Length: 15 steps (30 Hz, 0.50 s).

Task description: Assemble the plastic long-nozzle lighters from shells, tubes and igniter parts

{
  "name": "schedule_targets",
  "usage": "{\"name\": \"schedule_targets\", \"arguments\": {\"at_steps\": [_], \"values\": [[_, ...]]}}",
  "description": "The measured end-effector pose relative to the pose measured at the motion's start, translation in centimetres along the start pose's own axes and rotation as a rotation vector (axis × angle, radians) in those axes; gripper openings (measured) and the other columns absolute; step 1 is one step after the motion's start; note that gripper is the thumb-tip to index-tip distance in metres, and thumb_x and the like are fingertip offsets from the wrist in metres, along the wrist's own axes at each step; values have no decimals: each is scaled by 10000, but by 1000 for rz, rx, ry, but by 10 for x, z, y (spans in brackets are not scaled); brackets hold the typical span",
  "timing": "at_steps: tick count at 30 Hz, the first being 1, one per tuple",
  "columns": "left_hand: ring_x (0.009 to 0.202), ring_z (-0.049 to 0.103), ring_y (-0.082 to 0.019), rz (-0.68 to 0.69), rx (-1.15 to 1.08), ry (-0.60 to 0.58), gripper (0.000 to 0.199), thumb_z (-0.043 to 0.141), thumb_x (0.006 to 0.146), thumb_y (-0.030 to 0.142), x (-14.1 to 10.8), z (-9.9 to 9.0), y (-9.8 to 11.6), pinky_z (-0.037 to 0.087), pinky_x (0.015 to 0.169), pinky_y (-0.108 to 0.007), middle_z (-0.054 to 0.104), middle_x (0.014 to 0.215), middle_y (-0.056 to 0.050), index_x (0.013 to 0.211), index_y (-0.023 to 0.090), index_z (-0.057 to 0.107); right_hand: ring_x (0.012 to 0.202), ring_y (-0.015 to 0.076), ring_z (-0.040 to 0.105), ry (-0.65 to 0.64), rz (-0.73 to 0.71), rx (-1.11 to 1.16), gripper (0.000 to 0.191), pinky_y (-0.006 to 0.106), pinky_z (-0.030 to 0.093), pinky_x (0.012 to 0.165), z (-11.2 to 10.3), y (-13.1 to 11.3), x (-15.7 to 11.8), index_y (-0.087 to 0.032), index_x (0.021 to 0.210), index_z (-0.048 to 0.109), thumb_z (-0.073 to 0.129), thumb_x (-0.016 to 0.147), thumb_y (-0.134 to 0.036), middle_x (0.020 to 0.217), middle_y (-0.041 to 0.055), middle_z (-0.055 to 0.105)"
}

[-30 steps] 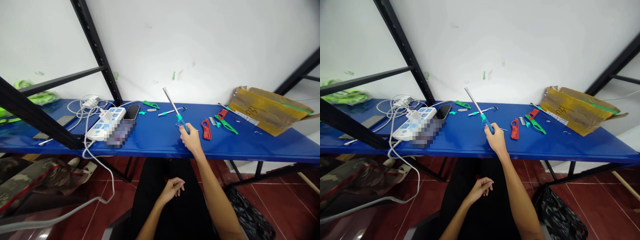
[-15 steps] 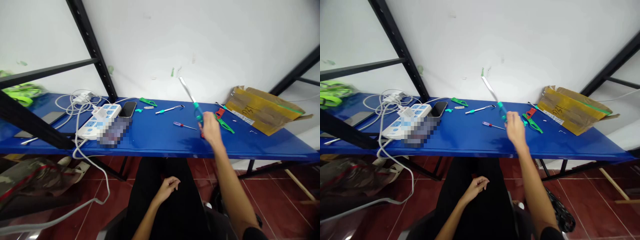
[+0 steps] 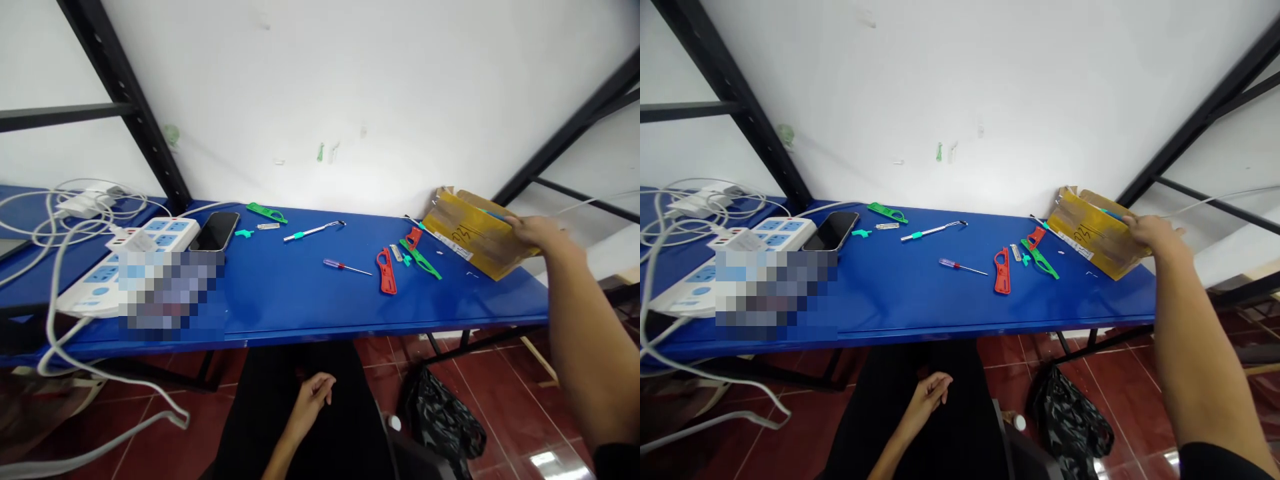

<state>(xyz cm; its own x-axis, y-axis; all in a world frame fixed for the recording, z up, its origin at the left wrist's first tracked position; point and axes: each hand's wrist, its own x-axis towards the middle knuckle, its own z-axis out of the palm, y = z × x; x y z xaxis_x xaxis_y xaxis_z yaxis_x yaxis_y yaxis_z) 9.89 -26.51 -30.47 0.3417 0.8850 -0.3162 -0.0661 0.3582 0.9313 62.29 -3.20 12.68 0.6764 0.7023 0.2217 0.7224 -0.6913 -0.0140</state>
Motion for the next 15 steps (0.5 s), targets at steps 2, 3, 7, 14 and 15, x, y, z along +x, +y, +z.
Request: {"name": "schedule_targets", "arguments": {"at_steps": [2,3,7,14,15], "values": [[540,335,-99,-16,7,34,828,667,779,977,-2,0,6,245,569,-278,541,632,26,954,174,768,1416,484,545,46,-33,93,559,699,335,1067,11,-4,-4,-204,1557,682,435,1137,-477,1562,354,601],[553,360,-105,-19,12,47,837,666,763,989,-4,-1,12,265,574,-279,540,640,23,941,177,765,1432,488,527,110,-52,124,566,713,326,1072,16,-9,-11,-217,1561,677,400,1146,-484,1570,349,595],[703,533,-147,16,79,-62,711,714,849,868,-23,-2,72,407,681,-292,668,814,-24,1076,201,809,1445,449,510,458,-272,184,505,667,347,1130,32,-40,-41,-130,1473,719,435,1143,-384,1502,351,626],[791,728,-182,371,285,-491,326,671,1075,505,-43,-23,295,559,784,-323,813,873,-56,1184,253,846,1237,336,663,-156,-1023,74,526,454,518,1024,81,-99,-25,-189,1218,857,618,785,-11,1438,176,746],[750,725,-176,464,365,-434,333,647,1088,506,-40,-30,329,563,735,-317,804,828,-50,1132,254,859,1243,338,669,-150,-1032,60,519,457,530,1014,91,-103,-22,-219,1215,860,640,782,-36,1443,142,753]]}}
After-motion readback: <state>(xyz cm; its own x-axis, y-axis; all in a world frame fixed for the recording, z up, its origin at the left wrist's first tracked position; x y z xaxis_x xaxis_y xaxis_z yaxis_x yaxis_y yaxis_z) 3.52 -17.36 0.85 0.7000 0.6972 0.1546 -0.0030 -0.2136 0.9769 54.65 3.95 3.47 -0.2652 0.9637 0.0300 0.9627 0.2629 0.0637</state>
